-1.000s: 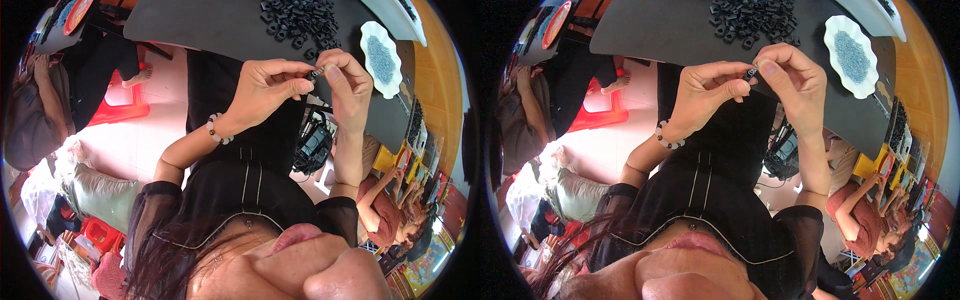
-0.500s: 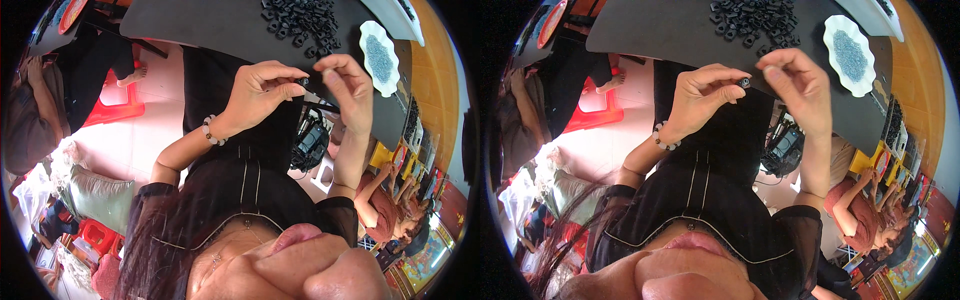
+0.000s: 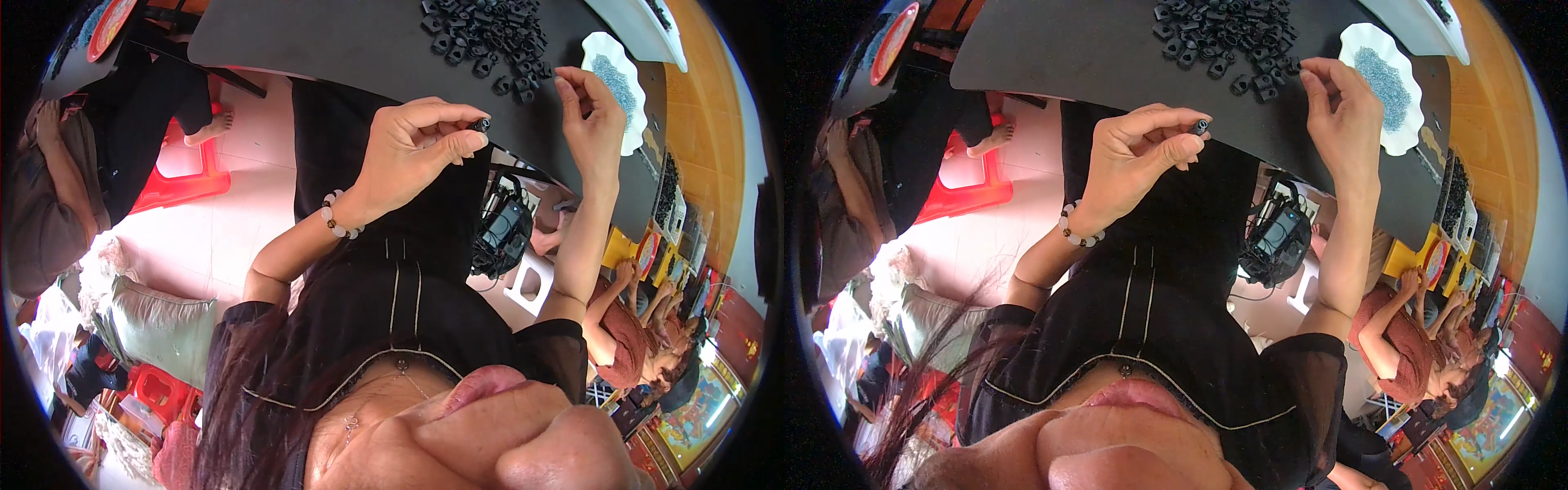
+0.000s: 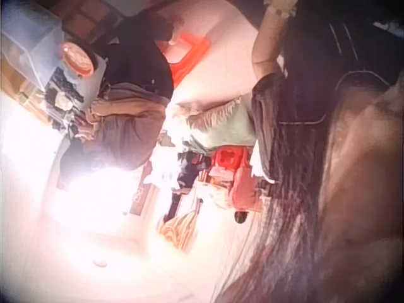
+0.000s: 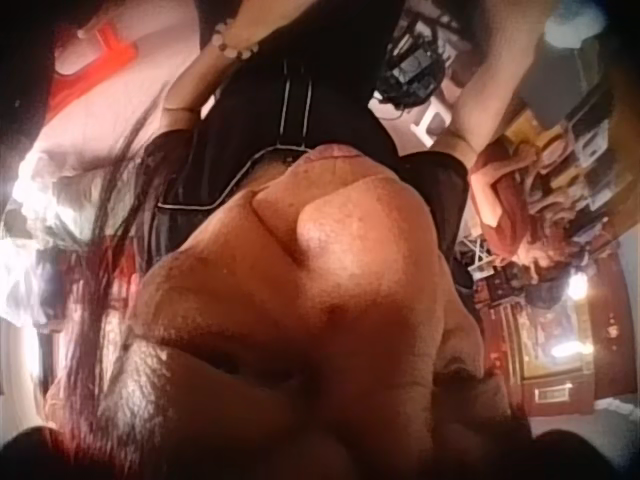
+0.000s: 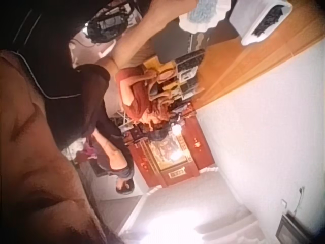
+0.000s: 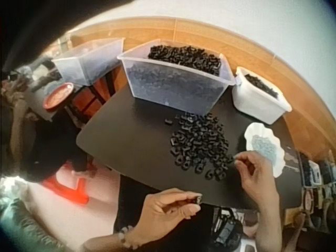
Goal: The person assembles plastic components by picking small springs from a dish and inserting them into the plastic pieces by hand. The person then pours more plastic pieces from a container onto the table and assembles them with springs.
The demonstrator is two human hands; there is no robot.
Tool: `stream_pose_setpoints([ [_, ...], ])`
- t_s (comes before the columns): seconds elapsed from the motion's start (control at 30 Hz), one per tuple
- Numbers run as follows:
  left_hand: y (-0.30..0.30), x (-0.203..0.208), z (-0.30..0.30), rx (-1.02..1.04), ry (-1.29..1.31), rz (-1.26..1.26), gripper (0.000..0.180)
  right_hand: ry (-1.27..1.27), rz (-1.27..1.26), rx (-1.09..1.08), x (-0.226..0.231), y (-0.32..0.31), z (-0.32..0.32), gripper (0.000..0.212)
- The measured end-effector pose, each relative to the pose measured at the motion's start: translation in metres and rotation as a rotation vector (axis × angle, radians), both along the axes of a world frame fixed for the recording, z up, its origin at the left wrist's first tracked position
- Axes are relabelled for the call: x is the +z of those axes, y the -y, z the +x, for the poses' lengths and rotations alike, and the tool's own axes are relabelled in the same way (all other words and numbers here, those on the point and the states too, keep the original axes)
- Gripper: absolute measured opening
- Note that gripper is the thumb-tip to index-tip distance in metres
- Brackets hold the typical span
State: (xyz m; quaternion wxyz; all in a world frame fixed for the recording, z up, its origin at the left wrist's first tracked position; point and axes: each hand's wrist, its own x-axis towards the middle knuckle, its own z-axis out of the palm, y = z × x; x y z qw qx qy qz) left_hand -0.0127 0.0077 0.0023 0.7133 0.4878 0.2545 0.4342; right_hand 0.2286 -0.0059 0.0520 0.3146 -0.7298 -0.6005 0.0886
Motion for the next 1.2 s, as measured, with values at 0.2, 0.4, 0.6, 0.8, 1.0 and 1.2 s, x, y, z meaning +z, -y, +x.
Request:
stream_pose_setpoints([
  [0.2, 0.001, 0.0, -0.002, 0.003, 0.0, -0.006, 0.022, 0.035, 0.04, 0.268, 0.008, -0.014, -0.028, 0.013],
  [0.4, 0.002, -0.002, -0.008, -0.02, -0.019, 0.028, 0.023, 0.248, 0.053, 0.328, -0.005, -0.034, -0.04, 0.015],
  [0.6, 0.001, -0.004, -0.012, -0.014, -0.006, 0.006, 0.024, 0.158, -0.024, 0.33, -0.003, -0.042, -0.046, 0.018],
  [0.8, 0.001, -0.003, -0.014, -0.024, 0.001, 0.0, 0.024, -0.066, -0.012, 0.24, -0.001, -0.038, -0.047, 0.019],
  [1.0, 0.002, -0.001, -0.015, -0.014, -0.011, 0.026, 0.024, -0.41, -0.012, 0.303, -0.001, -0.015, -0.042, 0.022],
  [1.2, 0.004, 0.003, -0.016, -0.016, -0.032, 0.056, 0.024, -0.819, -0.122, 0.286, 0.016, 0.013, -0.052, 0.017],
])
